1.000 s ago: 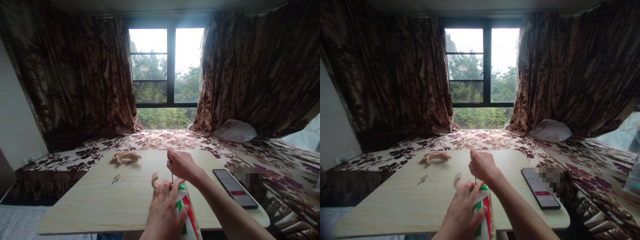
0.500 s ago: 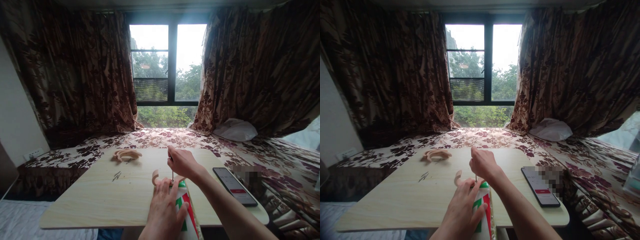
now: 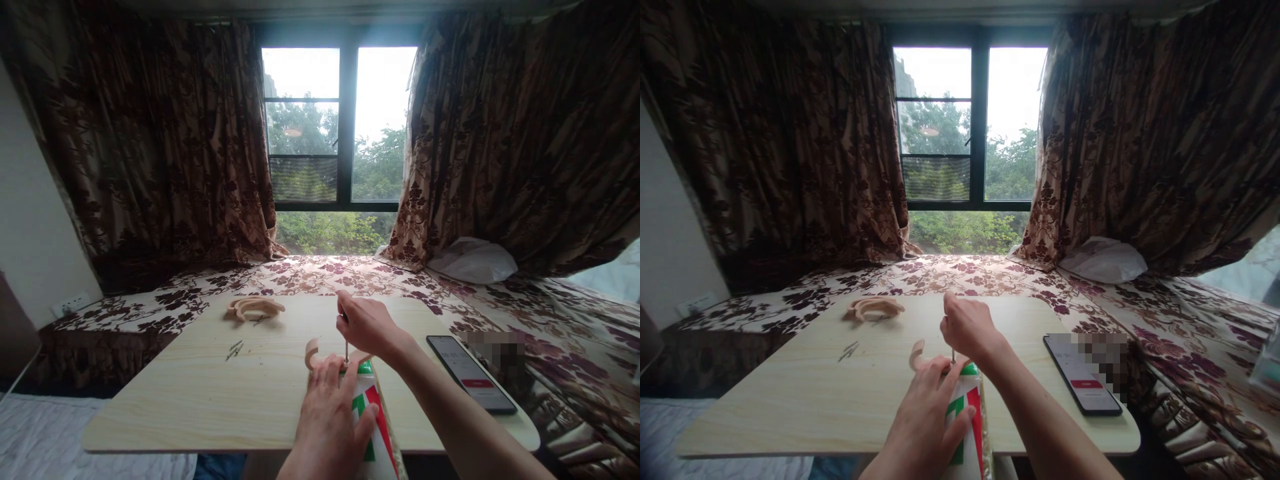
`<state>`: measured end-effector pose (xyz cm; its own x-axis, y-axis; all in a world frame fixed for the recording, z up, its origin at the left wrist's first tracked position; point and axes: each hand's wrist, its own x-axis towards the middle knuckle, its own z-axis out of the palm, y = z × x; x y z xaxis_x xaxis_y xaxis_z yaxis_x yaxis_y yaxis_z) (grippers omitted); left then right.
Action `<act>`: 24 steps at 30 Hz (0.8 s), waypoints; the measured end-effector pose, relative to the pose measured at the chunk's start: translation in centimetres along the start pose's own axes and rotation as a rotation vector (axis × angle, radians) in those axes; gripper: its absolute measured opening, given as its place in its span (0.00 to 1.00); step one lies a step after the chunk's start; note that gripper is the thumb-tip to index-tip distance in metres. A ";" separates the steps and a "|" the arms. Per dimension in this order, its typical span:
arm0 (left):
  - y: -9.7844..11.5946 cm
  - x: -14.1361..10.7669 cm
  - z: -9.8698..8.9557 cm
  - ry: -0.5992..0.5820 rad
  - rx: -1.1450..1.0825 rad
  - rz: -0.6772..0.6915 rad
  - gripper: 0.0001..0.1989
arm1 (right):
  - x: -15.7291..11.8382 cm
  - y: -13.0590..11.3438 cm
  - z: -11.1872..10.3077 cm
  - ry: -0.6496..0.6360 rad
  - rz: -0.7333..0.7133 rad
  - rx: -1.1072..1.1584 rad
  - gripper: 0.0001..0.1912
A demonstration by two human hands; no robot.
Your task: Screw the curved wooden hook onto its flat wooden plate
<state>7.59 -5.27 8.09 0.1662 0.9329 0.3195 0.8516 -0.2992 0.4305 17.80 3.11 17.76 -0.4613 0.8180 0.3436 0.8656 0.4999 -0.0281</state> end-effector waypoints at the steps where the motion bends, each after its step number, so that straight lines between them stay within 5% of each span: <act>1: -0.1 0.0 0.1 0.013 -0.014 0.001 0.28 | 0.0 0.0 0.0 -0.001 0.001 0.001 0.07; 24: 0.5 0.1 -0.6 -0.093 0.100 -0.031 0.30 | 0.0 0.2 0.2 0.008 0.004 -0.005 0.08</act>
<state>7.76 -5.41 8.84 0.1802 0.9574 0.2256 0.9017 -0.2524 0.3510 17.93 3.22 17.53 -0.4566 0.8175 0.3511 0.8681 0.4957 -0.0251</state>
